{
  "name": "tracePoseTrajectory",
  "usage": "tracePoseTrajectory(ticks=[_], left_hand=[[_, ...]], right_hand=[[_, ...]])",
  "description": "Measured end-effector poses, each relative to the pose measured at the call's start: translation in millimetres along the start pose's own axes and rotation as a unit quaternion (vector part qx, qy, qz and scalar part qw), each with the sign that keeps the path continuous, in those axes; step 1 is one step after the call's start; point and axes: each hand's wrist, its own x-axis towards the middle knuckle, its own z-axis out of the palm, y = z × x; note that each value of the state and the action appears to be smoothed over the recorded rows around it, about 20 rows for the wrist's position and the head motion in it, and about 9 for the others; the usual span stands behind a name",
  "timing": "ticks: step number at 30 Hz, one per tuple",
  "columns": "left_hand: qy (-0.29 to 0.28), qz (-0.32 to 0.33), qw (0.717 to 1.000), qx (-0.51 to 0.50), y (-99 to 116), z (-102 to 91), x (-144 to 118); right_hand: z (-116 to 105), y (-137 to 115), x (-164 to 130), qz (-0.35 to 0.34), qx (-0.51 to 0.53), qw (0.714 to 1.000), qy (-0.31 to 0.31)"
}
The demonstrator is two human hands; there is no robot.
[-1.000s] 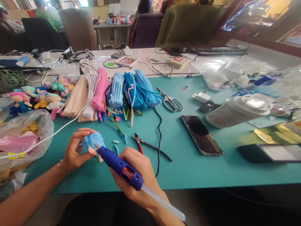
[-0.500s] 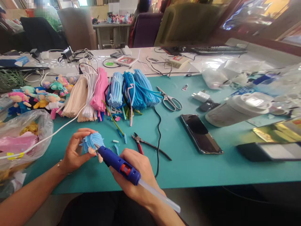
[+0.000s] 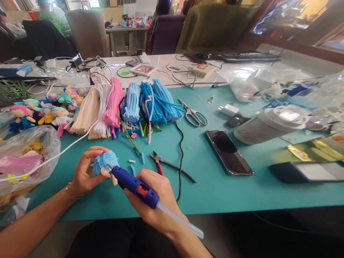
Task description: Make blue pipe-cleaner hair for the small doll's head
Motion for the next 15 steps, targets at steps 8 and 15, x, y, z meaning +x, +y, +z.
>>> tracePoseTrajectory(ticks=[8,15], left_hand=[[0.006,-0.001,1.000,-0.004,-0.3,-0.2,0.0],[0.010,-0.013,1.000,-0.017,-0.8,-1.1,-0.1]], right_hand=[[-1.3,0.9,-1.6,-0.008,-0.003,1.000,-0.002],[-1.9,1.4,-1.5,0.009,-0.014,1.000,-0.016]])
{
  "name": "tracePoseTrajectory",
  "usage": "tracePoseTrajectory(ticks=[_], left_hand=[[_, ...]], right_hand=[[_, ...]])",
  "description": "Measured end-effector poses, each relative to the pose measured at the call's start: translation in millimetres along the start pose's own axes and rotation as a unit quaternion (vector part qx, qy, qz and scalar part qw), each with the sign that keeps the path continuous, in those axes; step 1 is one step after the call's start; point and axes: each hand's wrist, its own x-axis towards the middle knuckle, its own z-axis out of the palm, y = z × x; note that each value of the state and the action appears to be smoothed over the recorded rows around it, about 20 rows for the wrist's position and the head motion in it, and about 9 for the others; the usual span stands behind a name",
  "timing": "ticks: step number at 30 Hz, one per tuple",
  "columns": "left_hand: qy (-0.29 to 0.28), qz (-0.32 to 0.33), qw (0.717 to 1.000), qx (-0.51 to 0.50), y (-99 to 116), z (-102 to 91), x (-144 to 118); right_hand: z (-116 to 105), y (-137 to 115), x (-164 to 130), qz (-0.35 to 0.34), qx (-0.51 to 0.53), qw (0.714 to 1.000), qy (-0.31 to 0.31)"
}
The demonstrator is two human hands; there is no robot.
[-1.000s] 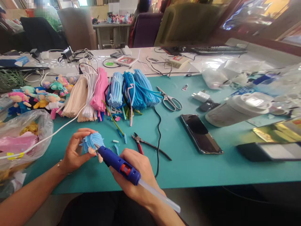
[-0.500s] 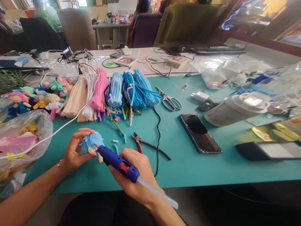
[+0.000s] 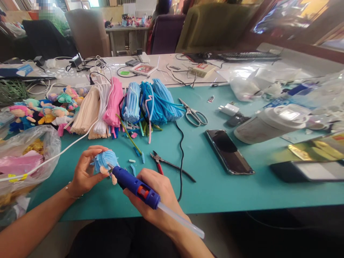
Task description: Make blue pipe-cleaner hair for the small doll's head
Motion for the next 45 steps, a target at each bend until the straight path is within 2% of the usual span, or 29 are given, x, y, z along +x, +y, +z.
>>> tracePoseTrajectory(ticks=[19,45], left_hand=[[0.027,-0.026,0.999,-0.002,1.3,1.5,-1.3],[0.036,-0.015,0.999,0.007,1.4,0.5,0.0]], right_hand=[[2.2,1.9,-1.1,0.021,0.011,1.000,0.004],[4.8,3.6,-1.3,0.046,0.028,0.999,-0.009]])
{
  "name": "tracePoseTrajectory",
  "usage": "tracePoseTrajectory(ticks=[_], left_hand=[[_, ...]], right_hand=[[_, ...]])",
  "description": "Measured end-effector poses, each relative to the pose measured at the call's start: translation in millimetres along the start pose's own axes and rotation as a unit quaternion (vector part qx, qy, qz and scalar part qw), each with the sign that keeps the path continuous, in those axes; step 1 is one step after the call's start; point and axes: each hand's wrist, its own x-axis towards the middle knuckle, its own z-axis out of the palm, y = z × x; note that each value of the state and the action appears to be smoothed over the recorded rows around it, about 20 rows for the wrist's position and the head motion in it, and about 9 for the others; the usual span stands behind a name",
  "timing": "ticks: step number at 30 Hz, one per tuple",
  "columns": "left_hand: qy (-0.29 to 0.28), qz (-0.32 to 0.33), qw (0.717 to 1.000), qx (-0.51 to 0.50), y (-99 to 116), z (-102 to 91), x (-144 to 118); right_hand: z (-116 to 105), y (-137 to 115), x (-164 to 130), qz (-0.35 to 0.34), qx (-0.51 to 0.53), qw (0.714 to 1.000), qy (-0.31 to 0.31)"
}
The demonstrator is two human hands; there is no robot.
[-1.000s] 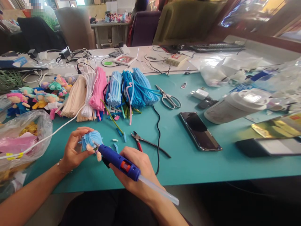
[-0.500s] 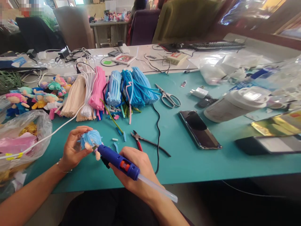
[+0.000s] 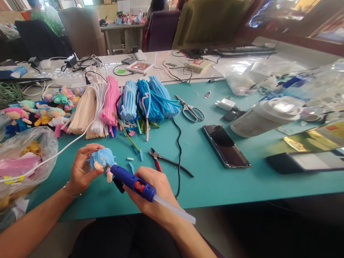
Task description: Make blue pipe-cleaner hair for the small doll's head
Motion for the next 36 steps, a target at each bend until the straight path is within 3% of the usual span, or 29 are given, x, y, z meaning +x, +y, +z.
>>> tracePoseTrajectory(ticks=[6,9,12,18,21,29,36], left_hand=[[0.019,-0.016,1.000,-0.014,-4,-1.0,-1],[0.020,-0.028,0.999,-0.013,-4,-1.4,-2],[0.023,-0.042,0.999,-0.007,-2,-1.6,-3],[0.049,-0.071,0.996,0.012,5,-1.4,-2],[0.076,-0.071,0.994,0.022,5,-1.2,0],[0.136,-0.052,0.988,0.044,4,-3.3,4],[0.126,-0.047,0.990,0.044,4,-3.0,4]], right_hand=[[-5,4,-6,0.119,0.157,0.980,0.011],[-15,15,-15,0.182,0.232,0.953,0.067],[-35,35,-22,0.200,0.241,0.941,0.126],[-80,83,-17,0.236,0.103,0.937,0.235],[-90,98,-11,0.238,0.005,0.946,0.222],[-87,111,3,0.227,-0.082,0.948,0.208],[-90,109,-11,0.226,-0.136,0.940,0.217]])
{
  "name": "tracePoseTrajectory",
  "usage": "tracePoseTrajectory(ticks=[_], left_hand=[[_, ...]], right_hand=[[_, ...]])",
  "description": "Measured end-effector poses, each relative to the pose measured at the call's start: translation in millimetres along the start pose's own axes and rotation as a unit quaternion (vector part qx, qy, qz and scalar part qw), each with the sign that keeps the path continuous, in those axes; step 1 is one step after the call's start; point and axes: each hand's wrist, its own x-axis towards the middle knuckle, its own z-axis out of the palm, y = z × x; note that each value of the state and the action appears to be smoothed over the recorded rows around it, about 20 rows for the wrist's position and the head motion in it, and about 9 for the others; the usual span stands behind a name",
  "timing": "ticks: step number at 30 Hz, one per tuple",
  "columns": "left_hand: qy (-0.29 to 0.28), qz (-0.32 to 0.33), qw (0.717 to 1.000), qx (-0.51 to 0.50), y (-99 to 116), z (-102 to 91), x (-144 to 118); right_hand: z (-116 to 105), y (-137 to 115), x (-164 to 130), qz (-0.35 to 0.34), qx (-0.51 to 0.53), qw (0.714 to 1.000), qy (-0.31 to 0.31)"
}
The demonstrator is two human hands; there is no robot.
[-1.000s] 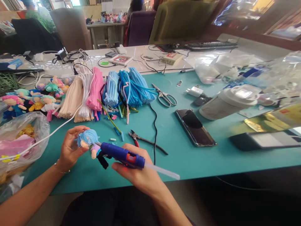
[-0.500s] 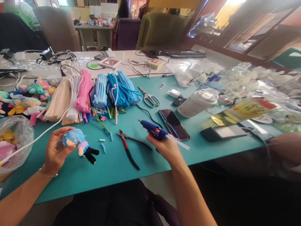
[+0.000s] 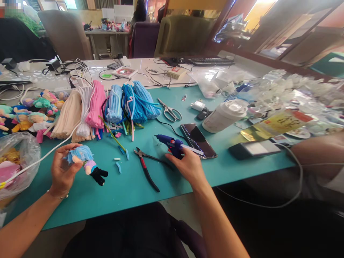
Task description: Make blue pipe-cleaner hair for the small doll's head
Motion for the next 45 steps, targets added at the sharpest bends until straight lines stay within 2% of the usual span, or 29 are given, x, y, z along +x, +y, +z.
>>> tracePoseTrajectory(ticks=[3,6,8,10,13,15,18,21,25,28,31,33,38,45], left_hand=[[-0.005,0.012,1.000,0.004,1,0.3,0],[-0.015,0.032,0.999,0.003,3,0.8,-1],[-0.026,0.043,0.999,0.004,4,1.4,-2],[-0.036,0.055,0.998,0.006,4,2.0,-2],[-0.046,0.079,0.996,0.004,3,2.3,-3],[-0.052,0.089,0.995,0.003,2,1.9,-2],[-0.064,0.094,0.994,0.002,1,1.1,-2],[-0.077,0.113,0.991,0.006,2,0.7,-2],[-0.105,0.144,0.984,0.017,5,1.3,-4],[-0.118,0.151,0.981,0.029,6,2.0,-6],[-0.131,0.166,0.977,0.038,7,2.5,-8],[-0.141,0.181,0.973,0.041,6,2.4,-8],[-0.154,0.207,0.965,0.048,4,0.8,-8],[-0.162,0.212,0.962,0.053,3,-0.2,-9]], right_hand=[[-16,-1,-22,-0.015,-0.074,0.996,0.050],[-29,-13,-55,-0.018,-0.149,0.982,0.113],[-27,-26,-76,-0.058,-0.133,0.978,0.149],[-13,-41,-89,-0.111,-0.103,0.976,0.155],[23,-61,-91,-0.195,-0.057,0.977,0.063],[49,-73,-85,-0.230,-0.074,0.970,0.007],[78,-89,-74,-0.226,-0.145,0.961,-0.072],[92,-102,-69,-0.221,-0.179,0.952,-0.112],[89,-105,-72,-0.241,-0.143,0.953,-0.118],[78,-102,-78,-0.264,-0.021,0.959,-0.101],[66,-105,-86,-0.283,0.110,0.951,-0.055],[60,-110,-90,-0.285,0.154,0.946,-0.028],[54,-127,-93,-0.298,0.158,0.941,-0.018],[66,-130,-87,-0.350,0.138,0.926,0.036]])
